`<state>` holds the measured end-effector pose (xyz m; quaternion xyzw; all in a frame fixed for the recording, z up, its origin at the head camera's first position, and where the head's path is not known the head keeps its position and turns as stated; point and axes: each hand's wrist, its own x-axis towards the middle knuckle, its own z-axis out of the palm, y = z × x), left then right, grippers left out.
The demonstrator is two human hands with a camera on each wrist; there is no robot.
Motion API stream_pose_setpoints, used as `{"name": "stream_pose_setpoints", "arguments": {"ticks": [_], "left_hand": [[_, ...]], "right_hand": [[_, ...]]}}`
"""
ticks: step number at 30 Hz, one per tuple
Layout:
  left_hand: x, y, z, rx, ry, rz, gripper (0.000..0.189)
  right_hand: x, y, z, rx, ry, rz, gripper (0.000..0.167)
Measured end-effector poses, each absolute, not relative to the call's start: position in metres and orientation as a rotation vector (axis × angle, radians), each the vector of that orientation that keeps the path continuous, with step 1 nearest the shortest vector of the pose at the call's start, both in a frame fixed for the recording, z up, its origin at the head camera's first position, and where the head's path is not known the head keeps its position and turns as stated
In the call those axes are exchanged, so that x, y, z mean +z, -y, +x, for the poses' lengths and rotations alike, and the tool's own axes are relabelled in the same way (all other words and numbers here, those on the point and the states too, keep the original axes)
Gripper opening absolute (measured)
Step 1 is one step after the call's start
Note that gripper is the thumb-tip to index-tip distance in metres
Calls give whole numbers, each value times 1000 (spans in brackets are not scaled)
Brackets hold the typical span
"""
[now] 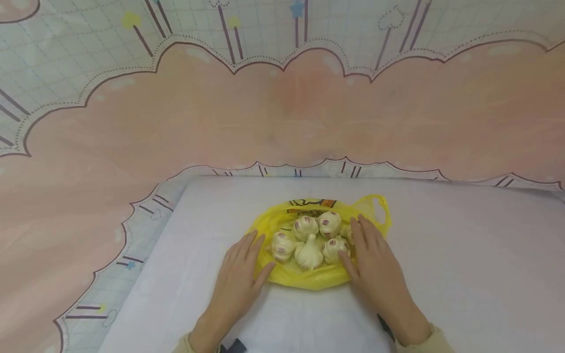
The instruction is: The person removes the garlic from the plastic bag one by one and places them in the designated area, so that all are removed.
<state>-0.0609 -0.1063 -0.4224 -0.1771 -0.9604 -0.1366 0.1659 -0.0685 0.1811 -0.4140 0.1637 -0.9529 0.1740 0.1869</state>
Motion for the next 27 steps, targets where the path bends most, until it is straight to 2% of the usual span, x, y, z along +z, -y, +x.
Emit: {"name": "stream_pose_setpoints", "arguments": {"ticks": [27], "left_hand": [[-423,106,-78,-420,2746,-430,51]], "right_hand": [[-408,-193,-79,543,2719,487,60]]}}
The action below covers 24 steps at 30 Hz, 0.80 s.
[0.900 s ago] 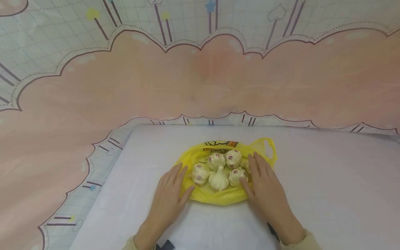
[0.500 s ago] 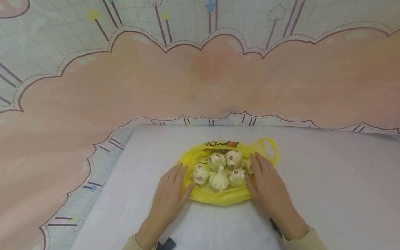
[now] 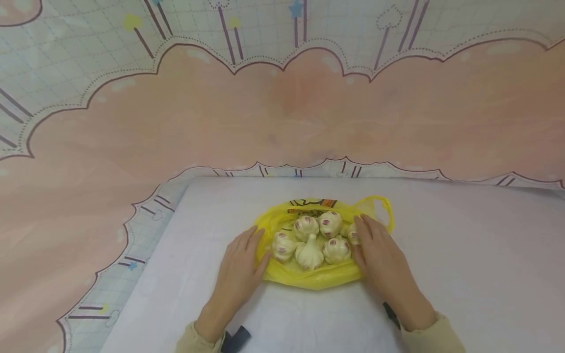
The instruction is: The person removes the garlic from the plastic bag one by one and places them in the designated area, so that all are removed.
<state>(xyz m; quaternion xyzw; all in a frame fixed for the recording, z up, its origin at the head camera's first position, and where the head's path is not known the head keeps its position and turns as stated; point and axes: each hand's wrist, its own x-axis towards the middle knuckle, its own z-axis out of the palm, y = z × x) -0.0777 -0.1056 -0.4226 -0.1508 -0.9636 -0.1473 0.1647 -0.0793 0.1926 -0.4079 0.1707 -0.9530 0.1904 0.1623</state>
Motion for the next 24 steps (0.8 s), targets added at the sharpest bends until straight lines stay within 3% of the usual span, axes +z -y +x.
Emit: {"name": "stream_pose_setpoints", "arguments": {"ticks": [24], "left_hand": [[-431,109,-89,-650,2821,-288,48]], "right_hand": [[-410,-193,-84,479,2756,529,53]]}}
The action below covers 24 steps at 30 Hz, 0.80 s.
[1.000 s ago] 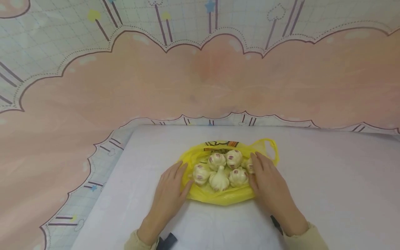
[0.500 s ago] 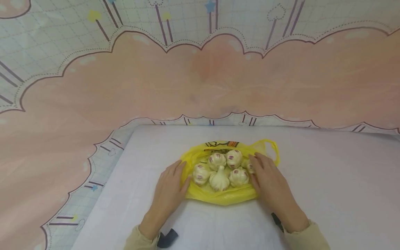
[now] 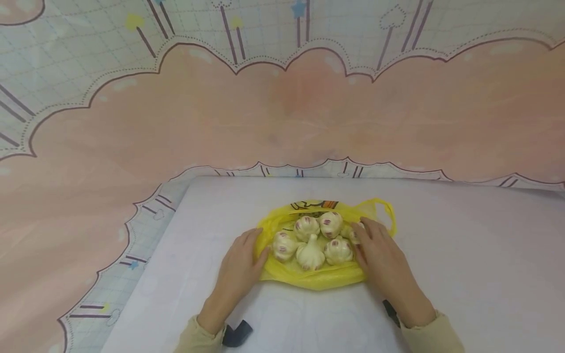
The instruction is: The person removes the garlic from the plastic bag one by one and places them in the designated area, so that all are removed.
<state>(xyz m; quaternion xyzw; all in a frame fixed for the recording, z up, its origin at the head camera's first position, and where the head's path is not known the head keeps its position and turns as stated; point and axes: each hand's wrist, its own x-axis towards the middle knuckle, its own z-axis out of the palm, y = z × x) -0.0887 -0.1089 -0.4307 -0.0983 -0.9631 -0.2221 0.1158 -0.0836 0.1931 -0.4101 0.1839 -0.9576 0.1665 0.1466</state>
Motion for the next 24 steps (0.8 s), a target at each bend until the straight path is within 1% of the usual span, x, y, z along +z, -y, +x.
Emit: {"name": "stream_pose_setpoints", "arguments": {"ticks": [24], "left_hand": [[-434,107,-90,-763,2788,-271,34]], "right_hand": [[-413,-195,-86,479,2750,531,51]]}}
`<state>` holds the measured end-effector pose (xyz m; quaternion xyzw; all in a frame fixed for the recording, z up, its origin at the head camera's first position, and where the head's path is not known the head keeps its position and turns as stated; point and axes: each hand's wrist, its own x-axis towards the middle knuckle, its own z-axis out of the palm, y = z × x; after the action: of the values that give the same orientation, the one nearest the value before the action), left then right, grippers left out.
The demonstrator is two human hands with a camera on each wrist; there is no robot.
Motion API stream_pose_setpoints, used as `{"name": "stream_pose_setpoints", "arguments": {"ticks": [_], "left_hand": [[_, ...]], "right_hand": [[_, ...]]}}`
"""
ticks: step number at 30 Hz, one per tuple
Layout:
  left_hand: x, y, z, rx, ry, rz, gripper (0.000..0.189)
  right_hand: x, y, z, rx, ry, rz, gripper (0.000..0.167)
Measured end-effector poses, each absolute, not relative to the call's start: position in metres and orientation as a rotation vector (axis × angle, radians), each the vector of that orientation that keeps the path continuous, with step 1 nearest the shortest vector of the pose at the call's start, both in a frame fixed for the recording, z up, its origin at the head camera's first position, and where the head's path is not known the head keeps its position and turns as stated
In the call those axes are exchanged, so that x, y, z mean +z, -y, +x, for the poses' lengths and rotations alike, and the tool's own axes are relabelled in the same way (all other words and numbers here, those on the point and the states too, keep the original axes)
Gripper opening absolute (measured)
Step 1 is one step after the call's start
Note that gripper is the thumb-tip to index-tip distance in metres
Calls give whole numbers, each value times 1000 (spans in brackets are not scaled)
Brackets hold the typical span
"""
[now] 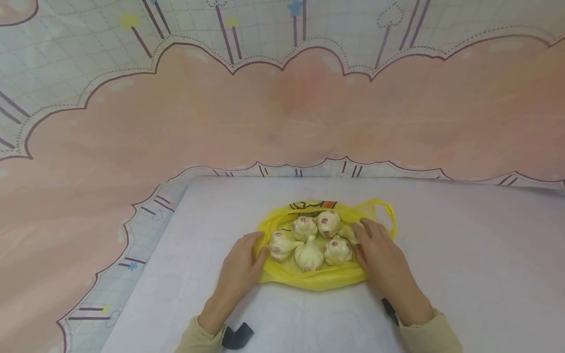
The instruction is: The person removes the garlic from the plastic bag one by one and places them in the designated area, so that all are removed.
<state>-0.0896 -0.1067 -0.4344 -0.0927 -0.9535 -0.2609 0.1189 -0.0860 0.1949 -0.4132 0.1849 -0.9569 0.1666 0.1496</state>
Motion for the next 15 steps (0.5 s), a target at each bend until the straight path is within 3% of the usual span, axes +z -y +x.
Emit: {"name": "stream_pose_setpoints", "arguments": {"ticks": [15], "left_hand": [[-439,109,-95,-951,2751,-192,30]], "right_hand": [[-415,-195,-89,503,2768,487,50]]}}
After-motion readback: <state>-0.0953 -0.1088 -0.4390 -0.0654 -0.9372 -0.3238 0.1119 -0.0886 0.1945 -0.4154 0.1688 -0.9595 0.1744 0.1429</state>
